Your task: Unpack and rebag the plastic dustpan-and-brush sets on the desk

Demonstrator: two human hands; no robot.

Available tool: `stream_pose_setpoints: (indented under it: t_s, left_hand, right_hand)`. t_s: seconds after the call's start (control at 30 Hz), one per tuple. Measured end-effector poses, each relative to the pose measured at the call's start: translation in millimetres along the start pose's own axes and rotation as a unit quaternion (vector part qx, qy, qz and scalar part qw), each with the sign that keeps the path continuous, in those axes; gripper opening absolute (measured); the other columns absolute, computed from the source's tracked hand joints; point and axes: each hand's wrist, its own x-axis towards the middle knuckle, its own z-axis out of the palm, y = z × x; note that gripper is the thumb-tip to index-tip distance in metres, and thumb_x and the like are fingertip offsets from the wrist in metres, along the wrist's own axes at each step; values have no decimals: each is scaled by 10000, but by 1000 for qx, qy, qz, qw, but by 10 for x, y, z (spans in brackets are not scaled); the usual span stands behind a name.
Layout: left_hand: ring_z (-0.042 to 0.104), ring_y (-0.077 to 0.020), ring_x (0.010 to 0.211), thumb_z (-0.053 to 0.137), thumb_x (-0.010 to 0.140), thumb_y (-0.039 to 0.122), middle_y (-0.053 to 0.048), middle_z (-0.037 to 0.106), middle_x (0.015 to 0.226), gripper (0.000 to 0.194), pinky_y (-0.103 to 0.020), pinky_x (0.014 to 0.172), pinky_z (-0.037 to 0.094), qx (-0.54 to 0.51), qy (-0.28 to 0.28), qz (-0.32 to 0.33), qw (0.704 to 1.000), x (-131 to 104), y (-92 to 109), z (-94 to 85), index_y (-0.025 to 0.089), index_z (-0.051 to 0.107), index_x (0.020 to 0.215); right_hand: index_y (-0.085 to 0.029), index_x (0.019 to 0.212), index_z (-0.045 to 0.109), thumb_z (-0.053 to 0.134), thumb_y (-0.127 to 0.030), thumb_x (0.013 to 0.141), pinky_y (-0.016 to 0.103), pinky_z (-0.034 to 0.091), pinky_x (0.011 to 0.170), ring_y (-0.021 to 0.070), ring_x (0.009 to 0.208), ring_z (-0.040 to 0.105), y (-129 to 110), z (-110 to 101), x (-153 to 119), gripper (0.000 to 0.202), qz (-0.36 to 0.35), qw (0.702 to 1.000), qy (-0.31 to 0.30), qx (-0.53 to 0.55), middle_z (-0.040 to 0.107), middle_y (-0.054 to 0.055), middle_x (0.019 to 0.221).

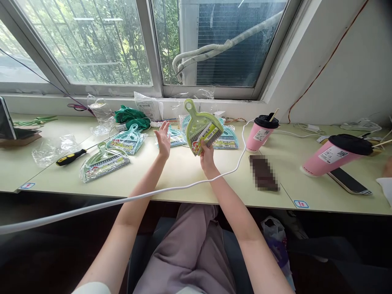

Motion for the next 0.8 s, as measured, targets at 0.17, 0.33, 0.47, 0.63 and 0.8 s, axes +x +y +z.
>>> stream_pose_setpoints:
  t_s: [0.17, 0.33, 0.47, 0.63, 0.8]
  left_hand:
    - [597, -267, 1316, 312, 939, 760, -197, 549, 1482, 862, -478, 1088, 469, -122, -154, 5, 981, 179, 149, 40, 223, 225, 1607]
    - [655, -284, 1217, 633, 863, 648, -166, 659, 1340, 857, -395, 994, 557, -247, -219, -14, 944, -36, 474, 294, 216, 364, 1552]
    - [686, -276, 1129, 640, 843, 674, -144, 711, 1210, 724, -364, 912, 592, -261, -242, -50, 933, -154, 473, 389, 192, 576, 1378]
    - [724, -200, 877, 539, 889, 691, -53, 758, 911, 565, -349, 850, 607, -170, -183, -78, 965, -271, 402, 512, 186, 736, 1049]
    - [744, -206, 782, 452, 994, 489, -60, 772, 808, 431, -304, 741, 566, 6, -140, -9, 990, -389, 519, 549, 188, 737, 874]
  right_hand:
    - [-231, 1031, 652, 756, -263, 757, 295, 601, 879, 144, 1024, 708, 51, 35, -39, 295, 3, 1000, -21, 7, 759, 18, 1085]
    - [-210, 1072, 659, 742, -255, 777, 290, 600, 881, 141, 998, 716, 93, -17, 63, 310, -5, 1000, 16, 24, 765, 34, 1077]
    - [-201, 1082, 667, 700, -268, 829, 306, 595, 934, 147, 1036, 717, 78, -63, 113, 264, -22, 999, 47, 18, 758, 45, 1113]
    - [-189, 1047, 656, 677, -278, 846, 312, 606, 955, 163, 1070, 717, 48, -77, 149, 221, -20, 993, 110, 21, 751, 49, 1136]
    - [-200, 1025, 635, 666, -295, 854, 296, 621, 922, 161, 1097, 711, 45, -98, 188, 198, -32, 988, 150, 23, 749, 46, 1133]
